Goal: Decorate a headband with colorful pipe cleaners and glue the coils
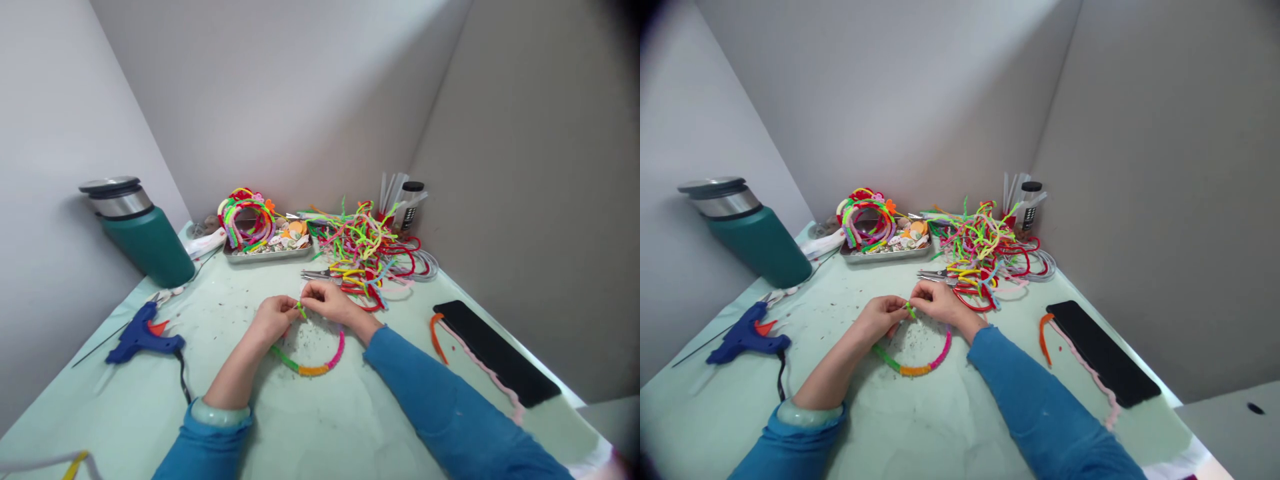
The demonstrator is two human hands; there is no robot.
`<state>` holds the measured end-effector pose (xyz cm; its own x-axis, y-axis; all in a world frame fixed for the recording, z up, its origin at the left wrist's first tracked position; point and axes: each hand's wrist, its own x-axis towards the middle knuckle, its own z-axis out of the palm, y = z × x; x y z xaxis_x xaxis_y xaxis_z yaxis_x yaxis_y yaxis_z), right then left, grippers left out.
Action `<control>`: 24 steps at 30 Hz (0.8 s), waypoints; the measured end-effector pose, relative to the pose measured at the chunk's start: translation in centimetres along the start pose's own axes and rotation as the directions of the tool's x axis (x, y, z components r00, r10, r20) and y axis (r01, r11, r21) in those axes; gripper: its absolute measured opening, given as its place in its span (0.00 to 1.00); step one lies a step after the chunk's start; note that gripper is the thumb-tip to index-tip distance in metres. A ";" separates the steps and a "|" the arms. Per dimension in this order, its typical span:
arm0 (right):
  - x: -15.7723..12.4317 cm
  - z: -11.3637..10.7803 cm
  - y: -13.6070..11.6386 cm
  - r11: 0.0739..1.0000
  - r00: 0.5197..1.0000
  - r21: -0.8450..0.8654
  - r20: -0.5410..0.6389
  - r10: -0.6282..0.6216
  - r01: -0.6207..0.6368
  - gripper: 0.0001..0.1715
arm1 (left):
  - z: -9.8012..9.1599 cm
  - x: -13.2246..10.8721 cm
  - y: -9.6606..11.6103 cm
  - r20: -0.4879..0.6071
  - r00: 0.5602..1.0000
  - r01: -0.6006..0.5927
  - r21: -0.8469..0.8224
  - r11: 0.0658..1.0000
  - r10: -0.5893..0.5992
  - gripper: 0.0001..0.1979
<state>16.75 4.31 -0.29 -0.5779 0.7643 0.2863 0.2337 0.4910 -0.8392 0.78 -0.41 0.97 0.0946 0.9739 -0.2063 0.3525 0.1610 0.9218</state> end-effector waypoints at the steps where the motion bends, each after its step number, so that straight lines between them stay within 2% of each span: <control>1: 0.0 0.0 0.0 1.000 1.000 -0.002 0.001 -0.001 0.001 0.06 | 0.0 0.0 0.0 0.003 1.000 0.004 0.005 1.000 -0.004 0.08; 6: -0.2 0.0 -0.2 1.000 1.000 0.006 0.014 0.000 -0.001 0.07 | 0.0 -0.1 -0.2 -0.020 1.000 -0.001 0.115 0.993 0.004 0.06; 10: -0.2 0.1 -0.3 1.000 1.000 -0.001 0.013 0.002 -0.002 0.07 | 0.0 0.0 -0.3 -0.126 0.979 -0.100 0.379 0.920 0.158 0.05; 13: -0.2 0.1 -0.3 1.000 1.000 -0.010 0.005 0.004 -0.004 0.07 | 0.0 0.0 -0.2 -0.149 0.959 -0.136 0.503 0.854 0.241 0.06; 17: -0.2 0.0 -0.3 1.000 1.000 -0.009 0.014 0.006 -0.006 0.07 | -0.1 -0.2 0.0 -0.162 0.957 -0.117 0.548 0.828 0.242 0.07; 24: 0.0 0.0 0.1 1.000 1.000 -0.005 -0.001 0.012 -0.012 0.08 | -0.1 -0.5 0.2 -0.127 0.947 -0.175 0.568 0.804 0.295 0.08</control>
<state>16.79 4.39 -0.39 -0.5739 0.7708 0.2764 0.2446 0.4835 -0.8405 0.71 -0.81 1.26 0.0756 0.9901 0.1184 0.7959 -0.1315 0.5910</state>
